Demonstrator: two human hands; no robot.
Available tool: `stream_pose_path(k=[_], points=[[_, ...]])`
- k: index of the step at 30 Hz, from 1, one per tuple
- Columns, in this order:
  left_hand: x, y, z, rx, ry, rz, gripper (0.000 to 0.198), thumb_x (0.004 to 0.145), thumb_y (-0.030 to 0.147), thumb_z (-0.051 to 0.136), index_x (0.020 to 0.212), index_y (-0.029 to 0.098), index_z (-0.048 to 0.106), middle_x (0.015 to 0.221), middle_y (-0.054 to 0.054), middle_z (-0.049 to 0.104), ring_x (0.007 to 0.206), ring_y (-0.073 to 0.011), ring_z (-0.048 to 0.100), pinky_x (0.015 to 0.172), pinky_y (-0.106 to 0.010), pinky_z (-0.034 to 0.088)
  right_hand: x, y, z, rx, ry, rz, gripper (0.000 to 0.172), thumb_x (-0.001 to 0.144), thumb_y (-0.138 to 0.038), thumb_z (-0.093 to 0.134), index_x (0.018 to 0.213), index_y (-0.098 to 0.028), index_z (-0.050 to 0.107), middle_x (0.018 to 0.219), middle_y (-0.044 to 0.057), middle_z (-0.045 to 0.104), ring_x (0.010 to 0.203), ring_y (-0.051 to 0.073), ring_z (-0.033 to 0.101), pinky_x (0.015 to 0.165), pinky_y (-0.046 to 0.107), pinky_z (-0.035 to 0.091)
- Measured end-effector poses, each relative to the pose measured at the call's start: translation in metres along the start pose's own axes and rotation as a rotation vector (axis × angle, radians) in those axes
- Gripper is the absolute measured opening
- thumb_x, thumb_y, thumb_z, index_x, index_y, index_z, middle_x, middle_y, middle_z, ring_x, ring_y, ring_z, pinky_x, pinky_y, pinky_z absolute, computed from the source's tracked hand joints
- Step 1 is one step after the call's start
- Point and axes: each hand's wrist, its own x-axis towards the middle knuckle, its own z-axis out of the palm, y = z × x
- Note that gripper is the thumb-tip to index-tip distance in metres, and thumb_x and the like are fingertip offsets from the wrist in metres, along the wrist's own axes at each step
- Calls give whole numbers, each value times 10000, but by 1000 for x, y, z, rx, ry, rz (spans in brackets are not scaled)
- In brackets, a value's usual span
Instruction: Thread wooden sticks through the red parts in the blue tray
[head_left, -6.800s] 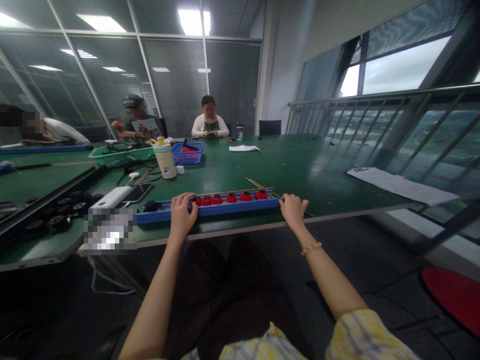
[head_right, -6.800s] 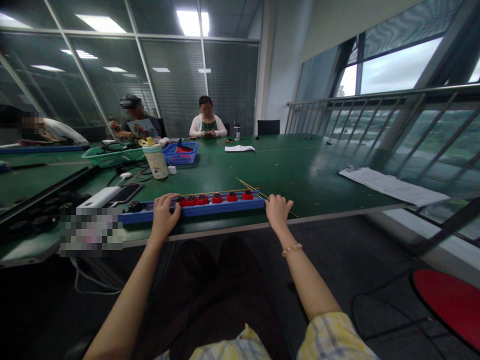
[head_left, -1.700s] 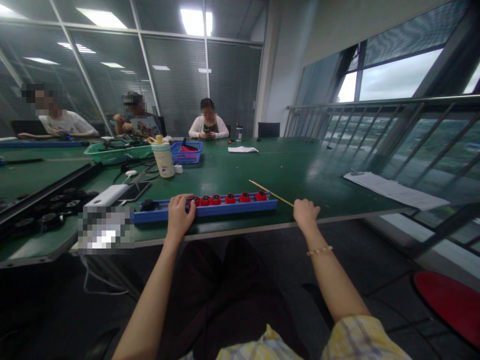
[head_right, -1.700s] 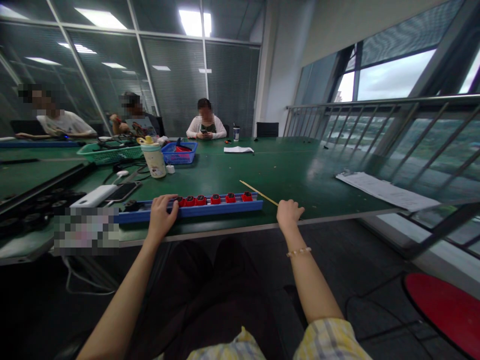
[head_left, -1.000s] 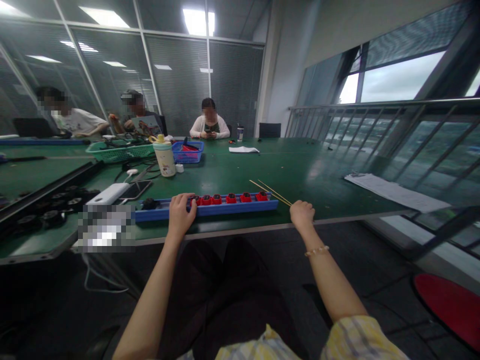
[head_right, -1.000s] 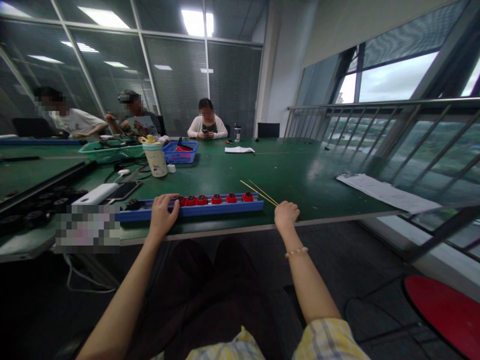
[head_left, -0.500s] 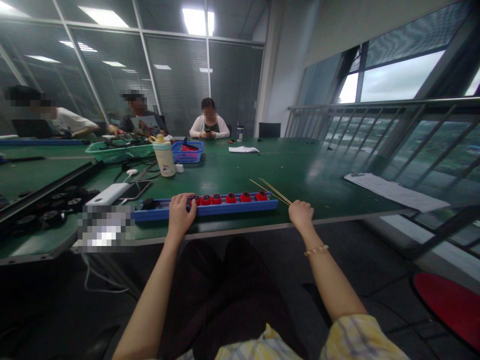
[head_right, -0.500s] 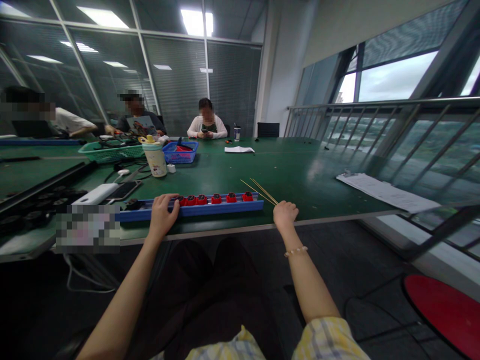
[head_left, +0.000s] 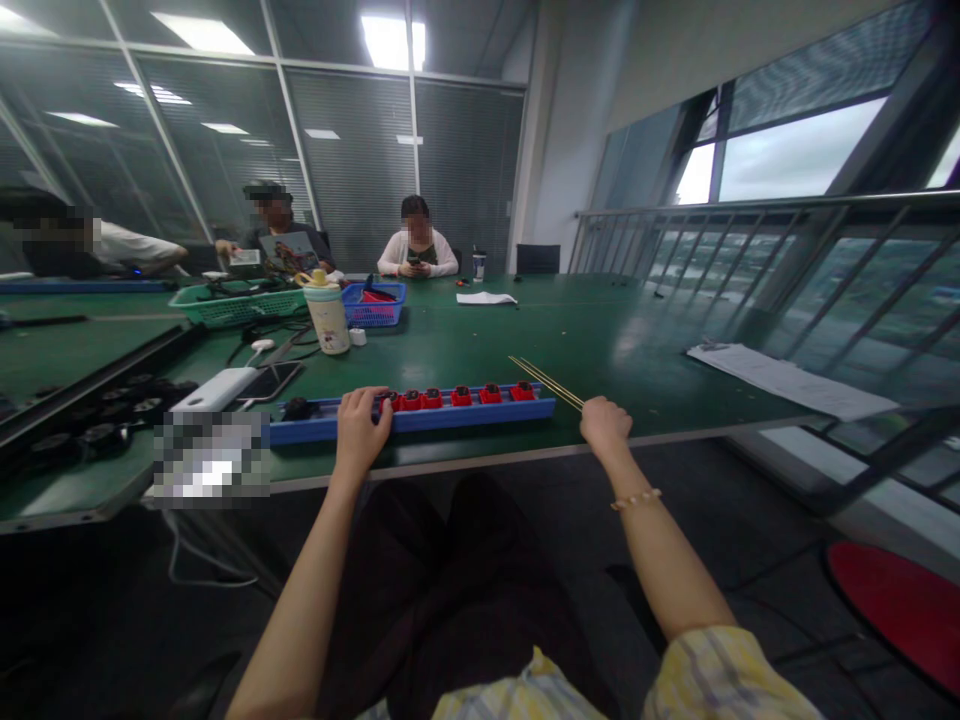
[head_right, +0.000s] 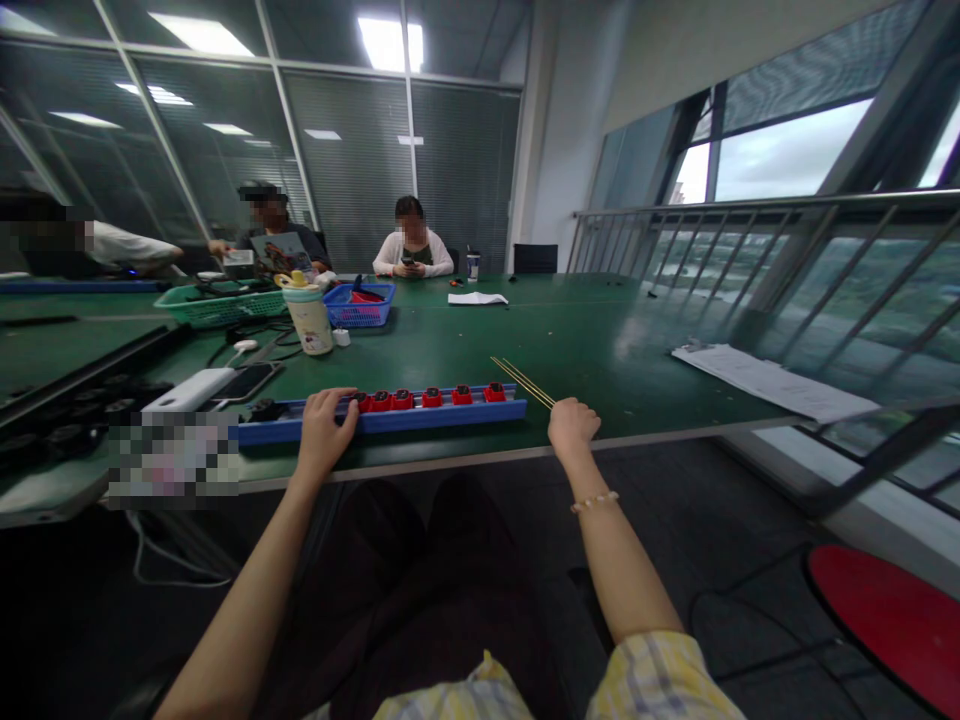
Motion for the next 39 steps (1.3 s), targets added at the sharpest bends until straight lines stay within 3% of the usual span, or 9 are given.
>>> stream_pose_path(k=[6, 15, 26, 33, 39], points=[[-1, 1, -1, 1, 4, 1, 249, 918, 333, 471, 1057, 204, 632, 1065, -81, 661, 1034, -264, 566, 962, -423, 434, 0, 1, -2, 6, -29, -43, 337, 912, -83, 384, 1174, 17, 569, 1015, 285, 680, 1085, 323, 670, 886, 406, 499], [0, 1, -1, 2, 10, 9, 248, 920, 332, 476, 1052, 193, 634, 1049, -84, 665, 1025, -261, 562, 953, -419, 436, -3, -2, -3, -2, -76, -96, 333, 900, -100, 427, 1167, -37, 616, 1078, 276, 680, 1096, 318, 668, 889, 424, 507], [0, 2, 0, 1, 0, -7, 244, 916, 334, 474, 1043, 201, 635, 1053, -82, 666, 1030, -267, 562, 952, -426, 437, -3, -4, 3, -49, -80, -173, 371, 918, -64, 346, 1155, 0, 624, 1085, 290, 672, 1094, 313, 665, 883, 400, 509], [1, 4, -2, -5, -5, -12, 248, 919, 340, 462, 1043, 206, 630, 1052, -81, 661, 1036, -267, 563, 966, -427, 434, -8, -16, 1, -5, -53, 0, 381, 930, -119, 363, 1203, 3, 599, 1209, 313, 606, 1208, 364, 578, 935, 472, 476], [0, 2, -2, 1, -8, -15, 247, 915, 337, 461, 1042, 207, 628, 1054, -82, 656, 1039, -266, 565, 969, -430, 434, -2, -4, -6, 111, -111, 5, 391, 919, -72, 321, 1248, 8, 516, 1119, 285, 658, 1111, 323, 654, 904, 437, 507]])
